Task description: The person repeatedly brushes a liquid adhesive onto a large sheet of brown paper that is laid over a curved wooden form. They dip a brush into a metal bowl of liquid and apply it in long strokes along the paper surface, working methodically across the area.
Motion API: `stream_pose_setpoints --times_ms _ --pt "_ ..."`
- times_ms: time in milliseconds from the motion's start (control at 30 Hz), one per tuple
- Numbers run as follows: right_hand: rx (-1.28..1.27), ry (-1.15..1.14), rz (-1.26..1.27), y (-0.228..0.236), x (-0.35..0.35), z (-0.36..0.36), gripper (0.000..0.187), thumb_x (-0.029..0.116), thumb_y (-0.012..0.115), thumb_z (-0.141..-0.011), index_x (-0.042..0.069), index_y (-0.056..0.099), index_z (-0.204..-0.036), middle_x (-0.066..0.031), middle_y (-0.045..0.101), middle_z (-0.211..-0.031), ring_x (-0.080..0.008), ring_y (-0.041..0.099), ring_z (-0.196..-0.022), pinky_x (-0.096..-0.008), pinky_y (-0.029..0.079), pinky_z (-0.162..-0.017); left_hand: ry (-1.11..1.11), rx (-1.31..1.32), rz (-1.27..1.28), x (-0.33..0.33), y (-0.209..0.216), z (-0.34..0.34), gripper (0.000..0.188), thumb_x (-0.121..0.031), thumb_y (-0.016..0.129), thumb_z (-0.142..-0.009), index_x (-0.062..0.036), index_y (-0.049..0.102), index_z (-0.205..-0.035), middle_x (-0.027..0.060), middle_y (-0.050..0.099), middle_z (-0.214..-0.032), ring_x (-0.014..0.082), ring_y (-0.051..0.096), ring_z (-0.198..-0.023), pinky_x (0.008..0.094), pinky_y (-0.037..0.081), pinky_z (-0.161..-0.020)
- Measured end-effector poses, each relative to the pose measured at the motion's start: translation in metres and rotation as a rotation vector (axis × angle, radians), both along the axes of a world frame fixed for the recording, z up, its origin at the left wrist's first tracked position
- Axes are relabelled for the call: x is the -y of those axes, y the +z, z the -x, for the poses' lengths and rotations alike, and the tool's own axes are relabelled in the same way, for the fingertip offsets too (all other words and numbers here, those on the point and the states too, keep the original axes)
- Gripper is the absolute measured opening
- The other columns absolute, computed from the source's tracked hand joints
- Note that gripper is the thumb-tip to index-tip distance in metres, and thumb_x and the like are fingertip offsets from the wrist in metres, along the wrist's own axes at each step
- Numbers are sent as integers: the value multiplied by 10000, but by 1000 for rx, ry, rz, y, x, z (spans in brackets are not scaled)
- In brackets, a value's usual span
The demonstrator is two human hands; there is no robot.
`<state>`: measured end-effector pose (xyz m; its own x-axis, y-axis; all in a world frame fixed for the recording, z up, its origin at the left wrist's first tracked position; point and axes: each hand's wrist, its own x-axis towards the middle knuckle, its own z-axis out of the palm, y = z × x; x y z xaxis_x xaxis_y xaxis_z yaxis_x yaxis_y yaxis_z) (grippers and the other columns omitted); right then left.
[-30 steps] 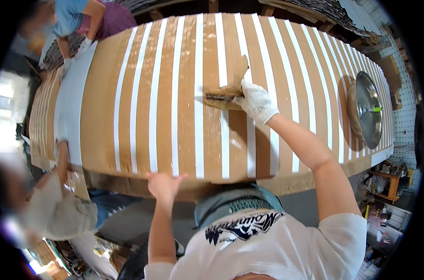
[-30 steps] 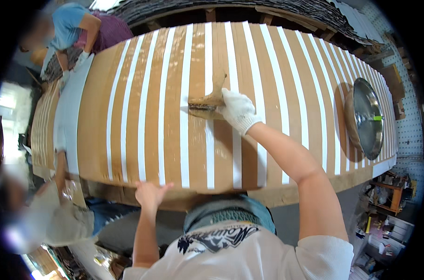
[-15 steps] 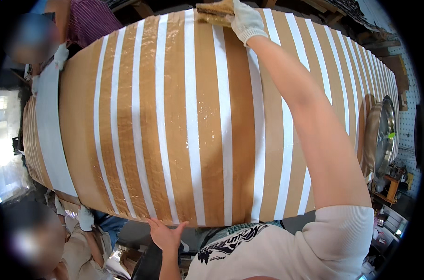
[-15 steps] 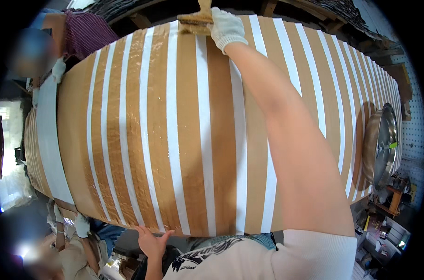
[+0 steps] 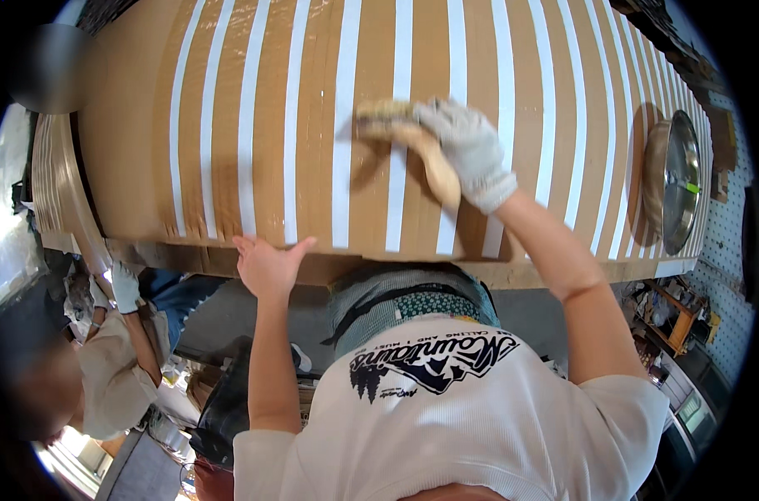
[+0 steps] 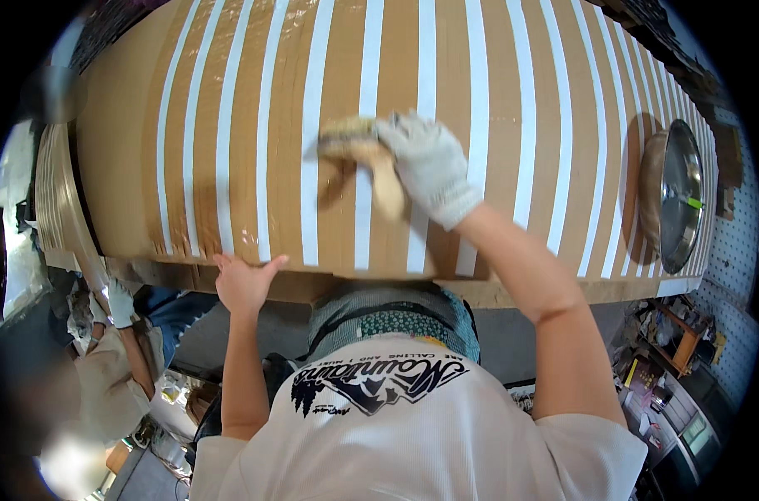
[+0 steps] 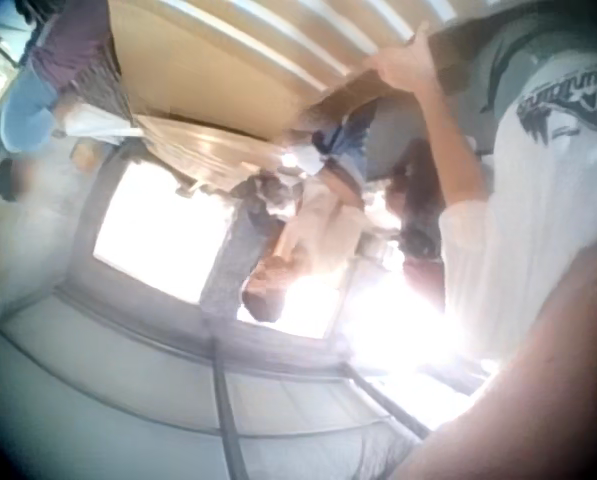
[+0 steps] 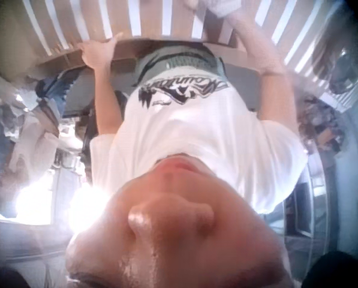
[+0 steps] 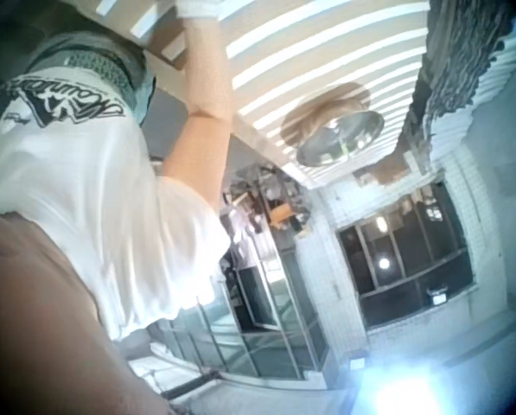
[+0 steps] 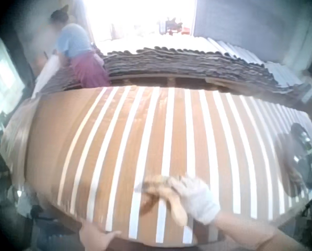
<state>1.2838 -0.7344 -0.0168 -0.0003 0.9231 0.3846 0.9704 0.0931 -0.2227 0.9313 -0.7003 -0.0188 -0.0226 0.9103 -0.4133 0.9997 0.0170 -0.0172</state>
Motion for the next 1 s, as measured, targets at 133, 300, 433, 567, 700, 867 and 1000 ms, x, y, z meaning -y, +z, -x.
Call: stream_pose_setpoints --times_ms 133,300,433,567,700,867,1000 --pt "8 65 94 4 103 57 332 130 649 -813 134 641 -1145 -70 650 -1028 -248 643 -959 -371 519 -830 -1 21 -52 7 -4 7 1341 -790 735 -621 247 353 -1379 453 348 -1447 458 368 -1415 445 349 -1144" --pt "-74 149 422 25 115 42 228 266 580 -955 234 702 -1145 -74 687 -939 -237 689 -872 -361 575 -780 -73 36 -169 25 -25 18 1293 -780 674 -716 238 293 -1416 443 276 -1495 458 332 -1436 459 338 -1149" --pt "-180 -293 403 23 108 36 235 230 610 -936 244 673 -1162 -67 681 -957 -252 693 -917 -358 577 -774 -186 136 -298 51 -39 36 1114 -692 628 -835 201 321 -1427 401 281 -1519 463 305 -1445 471 326 -1152" --pt "-11 -176 302 3 164 64 300 231 660 -871 201 681 -1169 -83 680 -1086 -264 665 -1078 -367 564 -833 -252 285 -465 79 -40 42 801 -531 649 -907 84 481 -1391 320 400 -1478 426 418 -1361 474 369 -1114" --pt "-257 -222 772 15 154 34 269 231 705 -867 160 724 -1126 -118 720 -1080 -264 688 -1033 -373 563 -841 -528 461 -583 83 -31 26 583 -362 738 -850 -85 587 -1340 164 525 -1338 354 488 -1240 512 364 -1104" --pt "-228 -243 191 16 135 31 240 299 722 -841 137 724 -1018 -143 705 -973 -336 668 -972 -421 535 -859 -741 549 -524 67 -42 14 629 -267 820 -733 -197 614 -1323 50 550 -1289 310 497 -1209 557 345 -1114" --pt "-165 -251 810 30 121 3 308 292 738 -839 108 654 -1072 -165 697 -942 -379 657 -964 -464 516 -832 -780 532 -602 66 -63 19 579 -235 812 -740 -191 647 -1294 68 574 -1296 316 513 -1197 558 391 -1089"
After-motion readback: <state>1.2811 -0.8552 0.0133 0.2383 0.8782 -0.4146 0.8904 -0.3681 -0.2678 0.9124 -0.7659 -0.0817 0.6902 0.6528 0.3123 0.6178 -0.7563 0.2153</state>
